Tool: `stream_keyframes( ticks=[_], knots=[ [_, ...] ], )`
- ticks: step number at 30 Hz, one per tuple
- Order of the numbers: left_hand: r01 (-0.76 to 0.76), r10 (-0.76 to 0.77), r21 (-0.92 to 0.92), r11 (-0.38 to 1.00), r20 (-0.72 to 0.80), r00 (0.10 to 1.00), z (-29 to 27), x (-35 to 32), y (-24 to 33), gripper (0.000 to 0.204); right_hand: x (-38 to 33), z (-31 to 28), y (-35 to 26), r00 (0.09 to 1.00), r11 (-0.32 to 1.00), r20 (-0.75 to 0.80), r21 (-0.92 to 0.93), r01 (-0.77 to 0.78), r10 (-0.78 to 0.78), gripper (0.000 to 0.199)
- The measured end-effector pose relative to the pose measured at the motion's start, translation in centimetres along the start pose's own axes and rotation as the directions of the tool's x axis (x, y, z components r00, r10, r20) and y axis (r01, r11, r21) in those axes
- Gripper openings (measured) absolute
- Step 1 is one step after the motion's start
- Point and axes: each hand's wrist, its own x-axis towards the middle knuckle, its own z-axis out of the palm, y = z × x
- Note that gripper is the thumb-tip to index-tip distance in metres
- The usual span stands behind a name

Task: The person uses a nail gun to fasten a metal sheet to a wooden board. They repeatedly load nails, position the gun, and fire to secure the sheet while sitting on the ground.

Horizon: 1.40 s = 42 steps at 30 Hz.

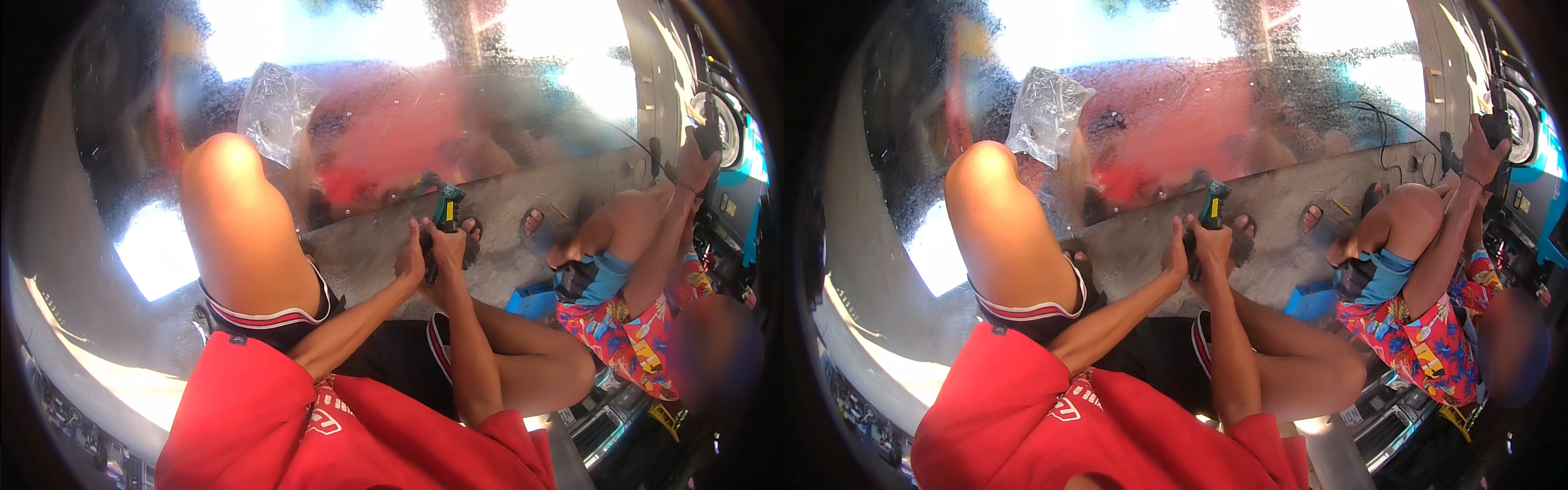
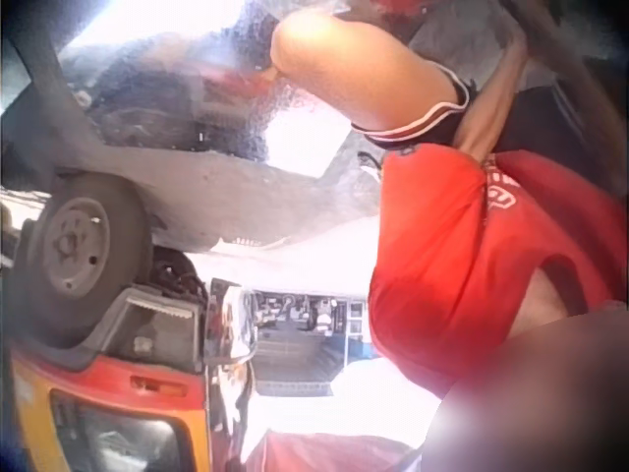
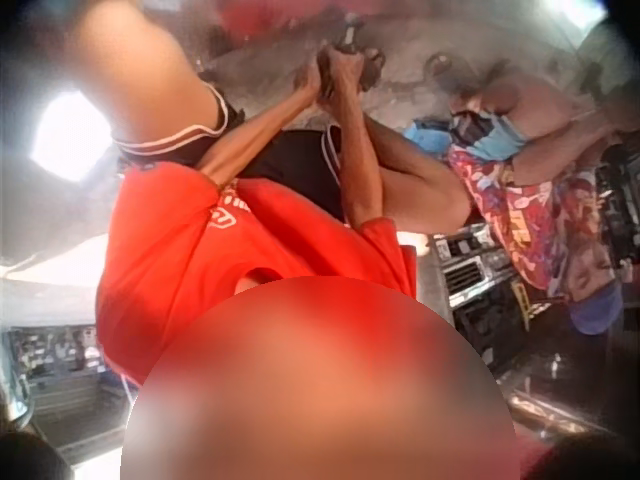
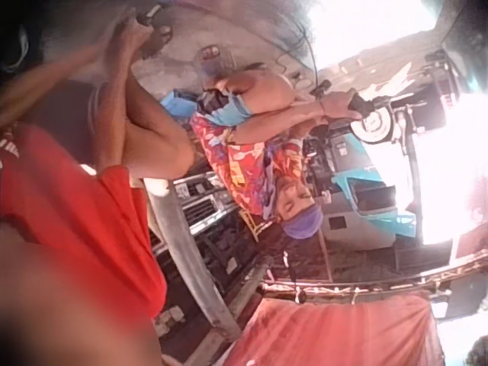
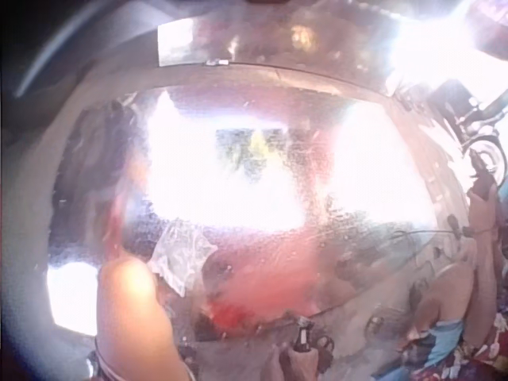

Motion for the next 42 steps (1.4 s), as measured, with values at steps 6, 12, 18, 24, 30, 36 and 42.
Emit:
stream_keyframes(
  ticks=[6,12,18,24,30,36,42],
  knots=[
    [0.030,-0.035,-0.046,0.998,-0.114,0.993,0.5,-1.0,1.1,0.103,-0.6,1.4,-1.9,0.992,0.981,-0.104,-0.187,0.044,-0.065,0.048],
    [0.042,-0.026,-0.240,0.970,0.070,0.997,1.5,0.4,0.0,0.105,-0.2,-4.1,-4.8,0.962,0.989,0.235,0.007,-0.146,0.141,0.041],
    [0.015,-0.022,-0.101,0.995,-0.070,0.997,-0.4,-0.4,0.7,0.102,0.0,2.9,1.2,0.998,0.995,-0.038,-0.098,0.037,-0.041,0.040],
    [0.052,-0.071,-0.321,0.946,-0.048,0.996,0.8,-1.1,1.6,0.105,-1.2,0.7,-3.5,0.998,0.980,0.044,-0.191,0.052,-0.045,0.040],
    [0.001,0.015,-0.292,0.956,0.052,0.999,1.1,0.9,-0.6,0.101,-0.3,-3.1,-4.4,0.970,0.996,0.230,0.021,-0.081,0.074,0.040],
    [-0.017,0.005,-0.111,0.994,-0.106,0.994,0.9,-1.0,0.7,0.096,0.2,2.0,0.9,0.997,0.995,-0.016,-0.058,0.076,-0.077,0.040],
    [-0.122,0.119,-0.278,0.953,-0.026,0.993,2.3,-2.3,2.4,0.099,-0.7,-0.9,-4.2,0.996,0.988,0.088,-0.155,0.013,0.001,0.036]
  ],
)
